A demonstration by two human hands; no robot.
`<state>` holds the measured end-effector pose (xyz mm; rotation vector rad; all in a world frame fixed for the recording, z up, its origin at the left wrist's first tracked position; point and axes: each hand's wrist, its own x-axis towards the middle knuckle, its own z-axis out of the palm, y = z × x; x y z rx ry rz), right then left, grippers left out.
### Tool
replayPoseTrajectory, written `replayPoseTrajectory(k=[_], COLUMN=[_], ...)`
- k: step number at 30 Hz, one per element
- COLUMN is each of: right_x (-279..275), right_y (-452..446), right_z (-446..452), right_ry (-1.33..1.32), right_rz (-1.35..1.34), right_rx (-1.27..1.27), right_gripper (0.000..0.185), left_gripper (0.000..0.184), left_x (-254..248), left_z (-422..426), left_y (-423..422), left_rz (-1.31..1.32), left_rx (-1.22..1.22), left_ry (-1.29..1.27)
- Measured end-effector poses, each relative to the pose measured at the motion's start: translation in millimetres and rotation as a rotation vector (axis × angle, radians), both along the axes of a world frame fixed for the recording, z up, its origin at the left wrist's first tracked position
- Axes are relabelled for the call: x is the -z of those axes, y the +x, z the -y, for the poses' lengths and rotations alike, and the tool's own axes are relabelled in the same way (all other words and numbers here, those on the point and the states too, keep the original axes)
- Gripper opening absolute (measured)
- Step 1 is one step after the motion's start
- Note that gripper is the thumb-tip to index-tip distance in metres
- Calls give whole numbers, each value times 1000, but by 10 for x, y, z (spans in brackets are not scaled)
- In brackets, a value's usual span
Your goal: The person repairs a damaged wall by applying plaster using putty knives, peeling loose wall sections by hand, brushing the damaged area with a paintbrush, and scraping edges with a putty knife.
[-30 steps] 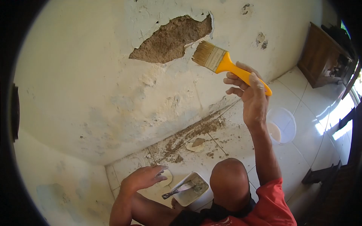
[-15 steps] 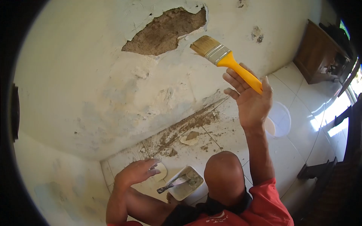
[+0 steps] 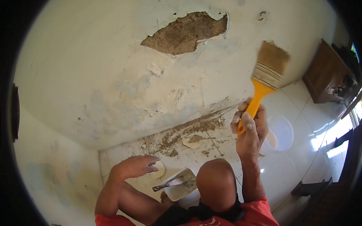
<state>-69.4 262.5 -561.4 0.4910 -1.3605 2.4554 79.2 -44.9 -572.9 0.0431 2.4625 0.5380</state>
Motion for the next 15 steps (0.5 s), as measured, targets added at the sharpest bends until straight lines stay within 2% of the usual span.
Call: replayPoseTrajectory(k=[1, 4, 5, 7, 9, 12, 13, 14, 15], right_x=[-4, -43, -76, -152, -208, -187, -144, 71, 157], right_y=[12, 23, -2, -76, -114, -198, -232, -367, -519], right_z=[12, 60, 82, 122, 193, 388, 541, 674, 817], right_ry=[6, 104, 104, -53, -24, -138, -167, -153, 123], right_rz=[-1, -257, -260, -547, -612, -787, -786, -677, -468], right_rx=[-6, 383, 376, 409, 411, 342, 296, 262, 248], right_gripper=[37, 33, 33, 34, 36, 28, 27, 23, 20], left_gripper=[51, 53, 53, 54, 54, 53, 51, 48, 48], left_x=[-10, -122, -150, -77, -63, -128, -95, -77, -73], left_z=[29, 81, 96, 193, 211, 165, 179, 186, 185], left_y=[8, 23, 48, 151, 226, 327, 380, 408, 397], left_rz=[0, 6, 20, -2, -26, 74, 32, -10, -13], left_rx=[-13, -51, -67, -64, -62, -89, -84, -78, -78], left_ry=[-27, -32, -56, -57, -54, -50, -11, 26, 27])
